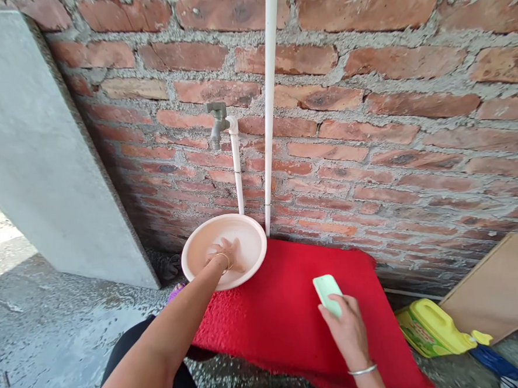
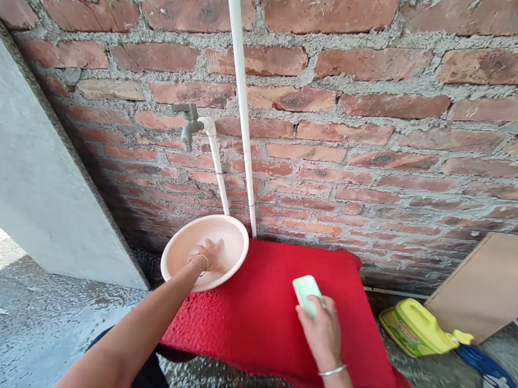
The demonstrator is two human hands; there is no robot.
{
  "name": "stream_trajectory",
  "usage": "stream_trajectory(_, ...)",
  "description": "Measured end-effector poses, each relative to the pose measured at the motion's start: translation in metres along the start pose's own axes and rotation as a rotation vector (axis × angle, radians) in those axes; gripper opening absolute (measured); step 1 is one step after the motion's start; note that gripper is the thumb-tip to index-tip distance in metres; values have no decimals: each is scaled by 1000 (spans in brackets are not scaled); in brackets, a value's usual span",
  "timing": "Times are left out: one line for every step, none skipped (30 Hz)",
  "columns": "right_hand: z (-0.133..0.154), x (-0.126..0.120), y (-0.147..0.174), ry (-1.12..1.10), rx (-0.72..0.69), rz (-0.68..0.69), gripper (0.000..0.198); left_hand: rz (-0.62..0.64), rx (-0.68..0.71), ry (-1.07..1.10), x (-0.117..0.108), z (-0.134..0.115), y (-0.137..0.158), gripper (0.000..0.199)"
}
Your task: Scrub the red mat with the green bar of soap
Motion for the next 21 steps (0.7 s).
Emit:
stream_trajectory(22,15,16,-16,-69,60,31,-12,-1,14,-1,0,0,116)
stream_trajectory(43,30,33,-22,-133,119,26,-22,-4,22,-2,0,1,113)
stream_trajectory(62,43,50,-16,-187,174,23,-29,-4,24,-4,-1,2,111)
stream_trajectory(77,55,65,-4,-231,222,23,-35,-3,24,-5,-1,3,109)
stream_trajectory(88,64,77,12,-261,258,24,-38,-4,22,-5,-1,3,109)
stream_trajectory(95,70,85,27,-279,283,26,-40,-3,21,-6,-2,4,109)
stream_trajectory(96,72,88,38,-283,294,26,-40,-2,21,-6,-2,4,109)
stream_trajectory(92,70,86,43,-275,293,26,-38,-1,22,-6,-2,5,109)
stream_trajectory(83,65,79,45,-254,279,25,-37,1,22,-6,-3,5,108)
stream_trajectory(69,57,70,42,-223,254,24,-36,2,24,-6,-3,4,108)
stream_trajectory(52,46,58,35,-182,222,23,-36,3,29,-5,-3,4,108)
stream_trajectory(31,32,45,25,-130,181,25,-37,2,34,-5,-3,3,108)
stream_trajectory(8,16,32,13,-68,136,28,-38,1,38,-5,-3,3,108)
stream_trajectory(-16,-1,21,3,0,86,33,-42,-2,39,-5,-2,3,108)
stream_trajectory(-40,-18,11,-2,65,35,38,-46,-6,38,-6,-2,3,108)
stream_trajectory(-61,-34,4,2,125,-16,41,-47,-7,36,-6,-2,4,107)
stream_trajectory(-79,-49,-1,14,179,-64,43,-46,-3,36,-7,-2,4,106)
stream_trajectory(-93,-61,-4,31,223,-107,45,-44,6,35,-7,-3,5,105)
stream_trajectory(-102,-69,-5,47,254,-141,45,-38,18,35,-7,-4,6,104)
stream_trajectory(-105,-74,-4,56,268,-162,46,-31,28,35,-7,-5,6,104)
stream_trajectory(-103,-74,-2,53,264,-172,47,-27,34,33,-7,-5,7,105)
Point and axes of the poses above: each hand's wrist, its own y-axis away from the middle knuckle, its own x-axis out of the palm, z = x × y, the point moved 9 cm from there along -y, towards the middle knuckle, and after that the axes turned 13 degrees about x, right-handed, at the moved point
